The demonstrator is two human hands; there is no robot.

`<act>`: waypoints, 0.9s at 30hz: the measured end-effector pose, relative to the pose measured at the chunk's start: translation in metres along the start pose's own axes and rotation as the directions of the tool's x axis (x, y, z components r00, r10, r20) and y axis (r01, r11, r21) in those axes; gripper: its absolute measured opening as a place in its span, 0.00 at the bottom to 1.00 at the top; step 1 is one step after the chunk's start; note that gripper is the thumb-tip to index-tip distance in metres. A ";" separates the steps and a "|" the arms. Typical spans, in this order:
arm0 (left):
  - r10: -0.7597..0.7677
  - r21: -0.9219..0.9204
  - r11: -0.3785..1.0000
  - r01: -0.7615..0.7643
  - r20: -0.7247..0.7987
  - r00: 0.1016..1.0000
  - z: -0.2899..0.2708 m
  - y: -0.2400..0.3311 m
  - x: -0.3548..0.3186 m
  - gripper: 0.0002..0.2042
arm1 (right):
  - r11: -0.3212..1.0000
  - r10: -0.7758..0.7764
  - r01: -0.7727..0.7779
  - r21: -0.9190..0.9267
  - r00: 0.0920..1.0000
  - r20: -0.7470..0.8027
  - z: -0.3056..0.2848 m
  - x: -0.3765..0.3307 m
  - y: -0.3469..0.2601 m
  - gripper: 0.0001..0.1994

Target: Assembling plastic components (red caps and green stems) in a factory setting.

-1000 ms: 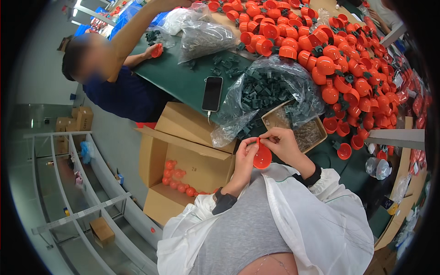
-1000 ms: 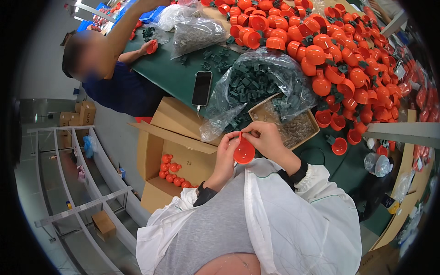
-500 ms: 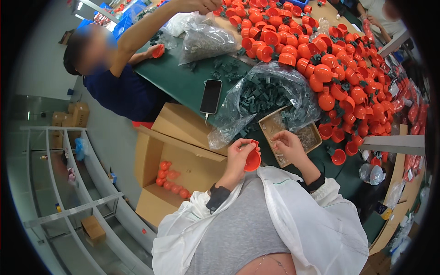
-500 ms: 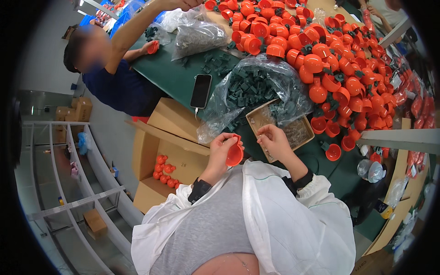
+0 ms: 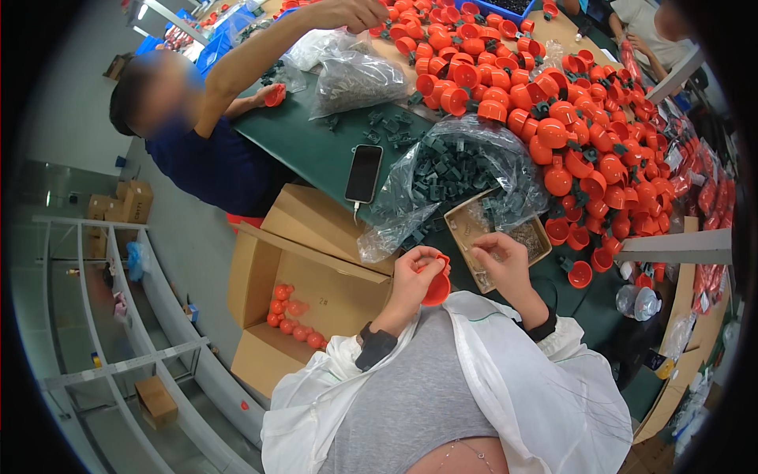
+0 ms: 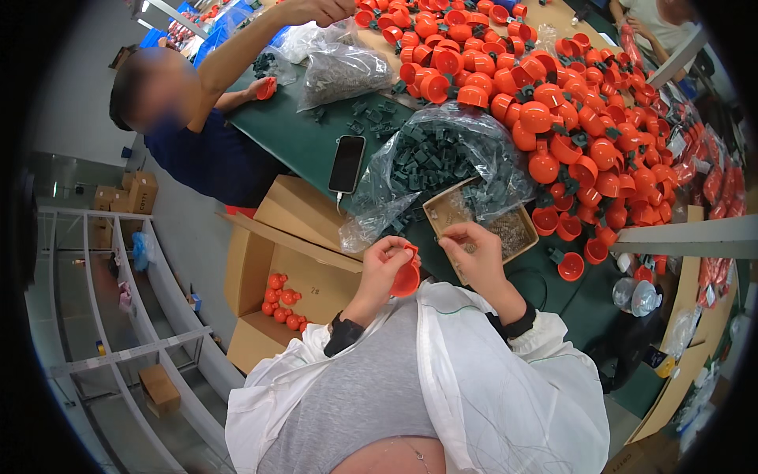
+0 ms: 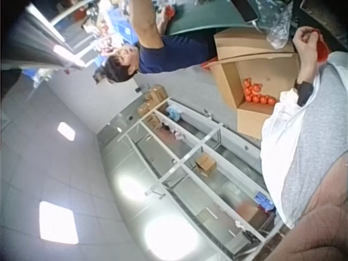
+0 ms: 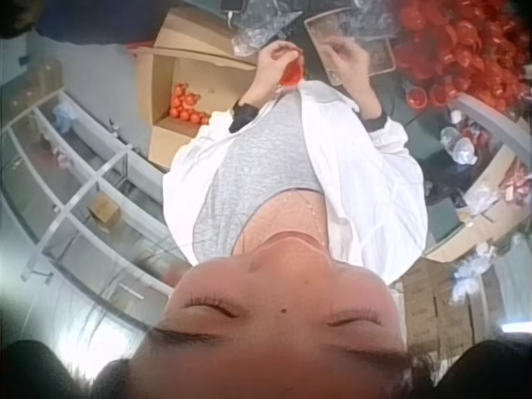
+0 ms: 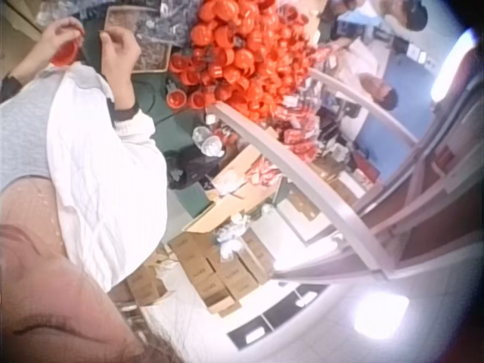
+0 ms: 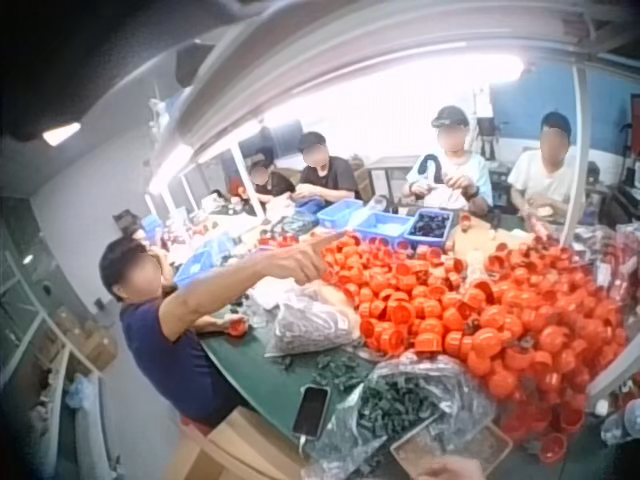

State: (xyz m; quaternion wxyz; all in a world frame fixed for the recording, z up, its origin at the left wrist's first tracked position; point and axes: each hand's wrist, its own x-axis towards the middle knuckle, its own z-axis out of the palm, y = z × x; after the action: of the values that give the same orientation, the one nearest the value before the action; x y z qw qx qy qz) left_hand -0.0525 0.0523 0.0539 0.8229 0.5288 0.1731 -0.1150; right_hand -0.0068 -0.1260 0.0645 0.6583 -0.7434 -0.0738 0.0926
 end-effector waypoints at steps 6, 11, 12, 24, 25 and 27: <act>0.046 0.080 0.996 -0.041 -0.065 0.997 0.007 -0.005 0.005 0.07 | 0.899 -0.384 0.379 -0.219 0.923 0.023 0.019 -0.003 -0.025 0.10; -0.031 -0.036 0.999 0.029 -0.070 0.997 -0.002 -0.007 0.005 0.11 | 0.853 -0.422 0.420 -0.309 0.904 0.062 0.022 0.001 -0.016 0.10; -0.029 -0.040 0.999 0.026 -0.070 0.997 -0.002 -0.006 0.005 0.11 | 0.852 -0.423 0.422 -0.310 0.904 0.066 0.023 0.001 -0.016 0.10; 0.000 0.083 0.997 0.006 -0.075 0.997 0.006 0.003 -0.007 0.09 | 0.858 -0.407 0.426 -0.287 0.905 0.123 0.030 0.005 -0.013 0.09; 0.020 0.043 0.999 -0.017 -0.073 0.997 0.004 0.000 -0.007 0.09 | 0.874 -0.393 0.415 -0.252 0.910 0.132 0.031 0.005 -0.014 0.08; 0.038 0.002 0.999 -0.038 -0.070 0.997 0.002 -0.001 -0.006 0.09 | 0.889 -0.378 0.401 -0.219 0.915 0.140 0.030 0.006 -0.014 0.08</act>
State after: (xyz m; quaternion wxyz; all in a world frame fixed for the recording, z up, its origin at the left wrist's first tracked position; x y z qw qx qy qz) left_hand -0.0585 0.0497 0.0563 0.8183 0.5358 0.1916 -0.0809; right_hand -0.0075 -0.0942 0.0748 0.5633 -0.7831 -0.2629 -0.0167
